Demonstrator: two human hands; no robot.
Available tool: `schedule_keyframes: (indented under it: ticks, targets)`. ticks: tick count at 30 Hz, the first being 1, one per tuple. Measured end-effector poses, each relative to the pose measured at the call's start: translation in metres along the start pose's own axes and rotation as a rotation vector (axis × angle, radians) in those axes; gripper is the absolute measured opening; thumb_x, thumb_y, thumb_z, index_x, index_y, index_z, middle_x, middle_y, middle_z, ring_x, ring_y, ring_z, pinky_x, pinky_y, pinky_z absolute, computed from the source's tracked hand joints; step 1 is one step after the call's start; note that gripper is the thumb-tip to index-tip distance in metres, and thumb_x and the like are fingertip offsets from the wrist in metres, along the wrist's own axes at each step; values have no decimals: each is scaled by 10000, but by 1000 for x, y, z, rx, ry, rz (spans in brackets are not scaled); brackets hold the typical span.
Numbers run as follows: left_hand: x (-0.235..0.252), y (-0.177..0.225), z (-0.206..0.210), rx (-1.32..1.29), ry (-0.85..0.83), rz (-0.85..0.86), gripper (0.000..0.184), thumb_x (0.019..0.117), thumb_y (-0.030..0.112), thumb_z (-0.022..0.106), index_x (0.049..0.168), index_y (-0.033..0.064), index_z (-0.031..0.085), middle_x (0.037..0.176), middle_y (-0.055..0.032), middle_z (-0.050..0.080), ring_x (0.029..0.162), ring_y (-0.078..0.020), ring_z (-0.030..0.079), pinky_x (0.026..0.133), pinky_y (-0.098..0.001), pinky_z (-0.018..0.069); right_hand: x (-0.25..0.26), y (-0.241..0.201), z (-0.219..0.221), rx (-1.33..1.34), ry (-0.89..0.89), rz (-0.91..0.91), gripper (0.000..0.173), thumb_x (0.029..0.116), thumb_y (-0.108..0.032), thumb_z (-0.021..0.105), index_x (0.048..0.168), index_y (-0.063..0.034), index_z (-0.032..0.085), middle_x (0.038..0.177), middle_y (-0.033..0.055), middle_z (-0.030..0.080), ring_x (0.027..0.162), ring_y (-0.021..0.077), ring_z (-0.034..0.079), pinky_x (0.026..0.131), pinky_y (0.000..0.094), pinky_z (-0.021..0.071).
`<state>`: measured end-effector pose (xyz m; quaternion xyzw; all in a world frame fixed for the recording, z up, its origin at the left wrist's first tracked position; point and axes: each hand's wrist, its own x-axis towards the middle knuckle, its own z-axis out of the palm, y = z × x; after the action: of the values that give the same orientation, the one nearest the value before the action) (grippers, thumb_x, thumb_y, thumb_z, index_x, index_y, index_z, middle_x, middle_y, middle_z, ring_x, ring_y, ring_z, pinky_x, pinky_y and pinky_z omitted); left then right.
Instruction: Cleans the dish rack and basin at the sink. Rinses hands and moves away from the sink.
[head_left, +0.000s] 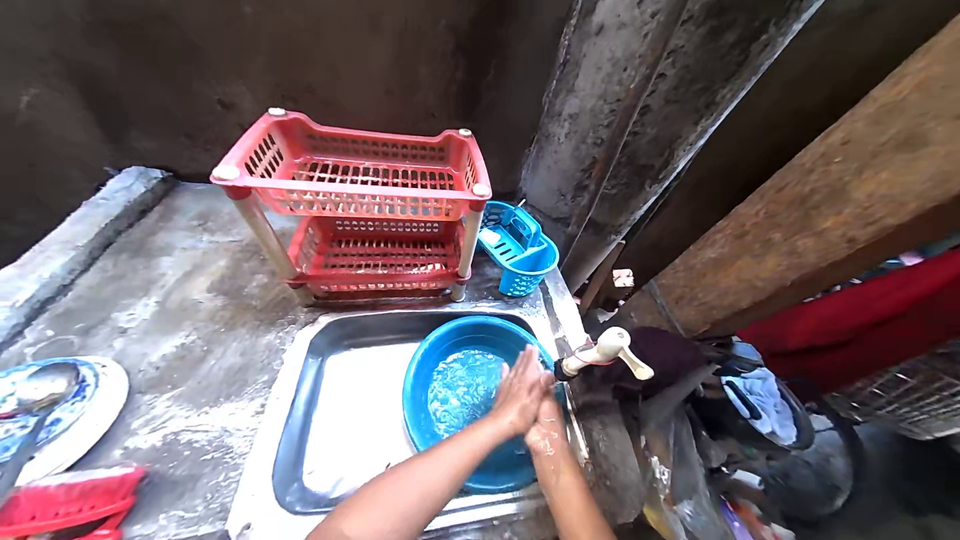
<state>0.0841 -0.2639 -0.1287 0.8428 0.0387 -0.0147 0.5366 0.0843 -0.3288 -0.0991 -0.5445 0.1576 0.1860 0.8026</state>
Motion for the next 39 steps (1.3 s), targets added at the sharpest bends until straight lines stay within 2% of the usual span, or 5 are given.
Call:
schedule_keyframes:
  ticks: [7,12,24,33,39]
  targets:
    - [-62,-15,-52,-1,-112,9,540,1115,347,285,1522,44,473,1616,-127,399,1549,-264,263,1239,-642,-13,38,3,19,-84,-85,56,443,1074,-78,421,1502,-24,321,1124,146,556,834,155,609,700,293,539]
    - [-113,-81,-109,-281,577,-64,392,1016,90,432,1330,-81,593,1443,-248,538,1399,-307,472,1185,-450,357,25,20,84,-262,-487,168,642,984,37,512,1573,-112,304,1125,151,607,745,178,618,576,309,529]
    - [-184,-111,-205,-394,958,-156,400,1064,172,355,1294,-53,593,1340,-172,609,1233,-182,574,1030,-355,468,-4,95,213,-738,-714,-205,184,991,-112,622,1068,51,656,946,121,658,848,150,627,797,334,534]
    - [-172,-104,-217,-640,844,-120,538,1097,321,260,1543,32,343,1507,-128,482,1306,-203,540,996,-382,506,-26,76,259,-745,-620,-197,504,1115,-380,384,837,-20,600,674,51,533,597,145,531,600,335,477]
    - [-140,-100,-195,-896,774,-316,529,1126,360,307,1549,43,295,1284,-162,610,1077,-188,656,908,-368,568,-32,106,197,-850,-949,-359,529,1086,-241,311,1507,48,448,1599,261,368,1505,362,328,1247,505,233]
